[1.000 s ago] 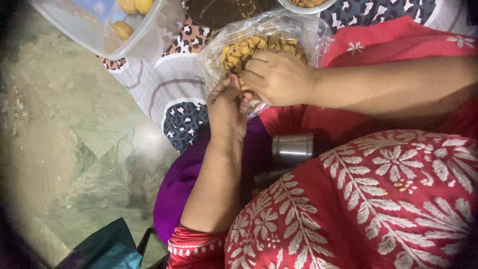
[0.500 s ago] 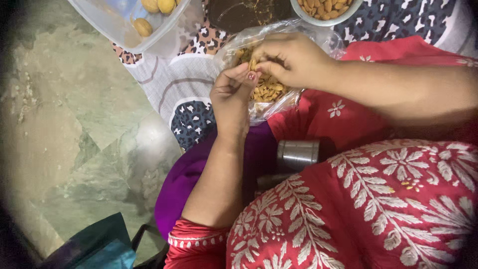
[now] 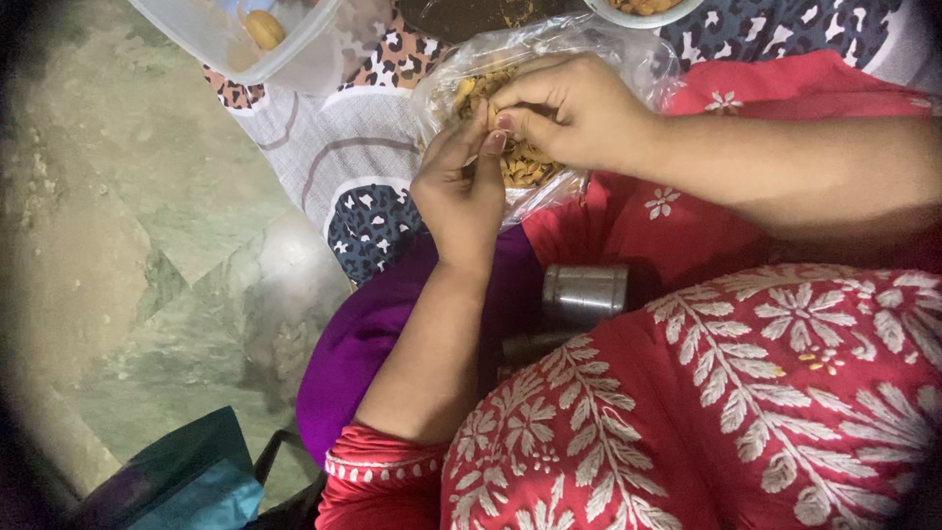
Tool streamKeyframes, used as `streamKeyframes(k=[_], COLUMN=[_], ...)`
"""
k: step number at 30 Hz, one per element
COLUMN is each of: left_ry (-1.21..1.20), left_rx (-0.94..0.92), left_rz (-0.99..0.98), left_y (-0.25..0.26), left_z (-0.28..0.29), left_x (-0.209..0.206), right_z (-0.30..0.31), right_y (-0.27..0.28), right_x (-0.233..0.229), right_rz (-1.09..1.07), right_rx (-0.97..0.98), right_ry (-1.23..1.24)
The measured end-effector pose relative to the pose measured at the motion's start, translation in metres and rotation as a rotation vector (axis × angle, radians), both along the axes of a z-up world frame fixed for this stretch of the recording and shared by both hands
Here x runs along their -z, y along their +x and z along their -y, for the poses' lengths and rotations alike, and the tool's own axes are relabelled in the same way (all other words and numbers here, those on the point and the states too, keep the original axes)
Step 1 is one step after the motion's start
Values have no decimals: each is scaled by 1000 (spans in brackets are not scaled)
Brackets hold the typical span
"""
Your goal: The person sits on the floor and peels the outer skin off nuts by hand, placing the peeled nuts into a plastic bag. They occasionally use a metal pestle to crack or press nuts before peeling.
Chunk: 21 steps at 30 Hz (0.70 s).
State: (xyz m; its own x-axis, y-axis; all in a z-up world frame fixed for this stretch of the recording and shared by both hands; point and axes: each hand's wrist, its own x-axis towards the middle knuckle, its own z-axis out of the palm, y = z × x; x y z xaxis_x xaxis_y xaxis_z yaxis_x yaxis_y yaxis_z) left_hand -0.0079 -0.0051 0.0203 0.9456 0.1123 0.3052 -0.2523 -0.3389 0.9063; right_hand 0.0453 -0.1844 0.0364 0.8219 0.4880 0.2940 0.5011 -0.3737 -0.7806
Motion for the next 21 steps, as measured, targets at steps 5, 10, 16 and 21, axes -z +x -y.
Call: streamKeyframes(k=[5, 10, 16, 21], left_ry=[-86, -32, 17, 151], left_rx=[-35, -86, -33, -42], left_rz=[-167, -91, -10, -35], left_y=[-2, -5, -3, -1], left_z=[4, 7, 7, 4], left_x=[3, 5, 4, 3], right_z=[-13, -19, -11, -10], right_y=[-18, -25, -9, -8], right_x=[2, 1, -3, 1], right_rz=[-78, 143, -61, -12], right_rx=[91, 122, 57, 20], right_ry=[104, -48, 8, -13])
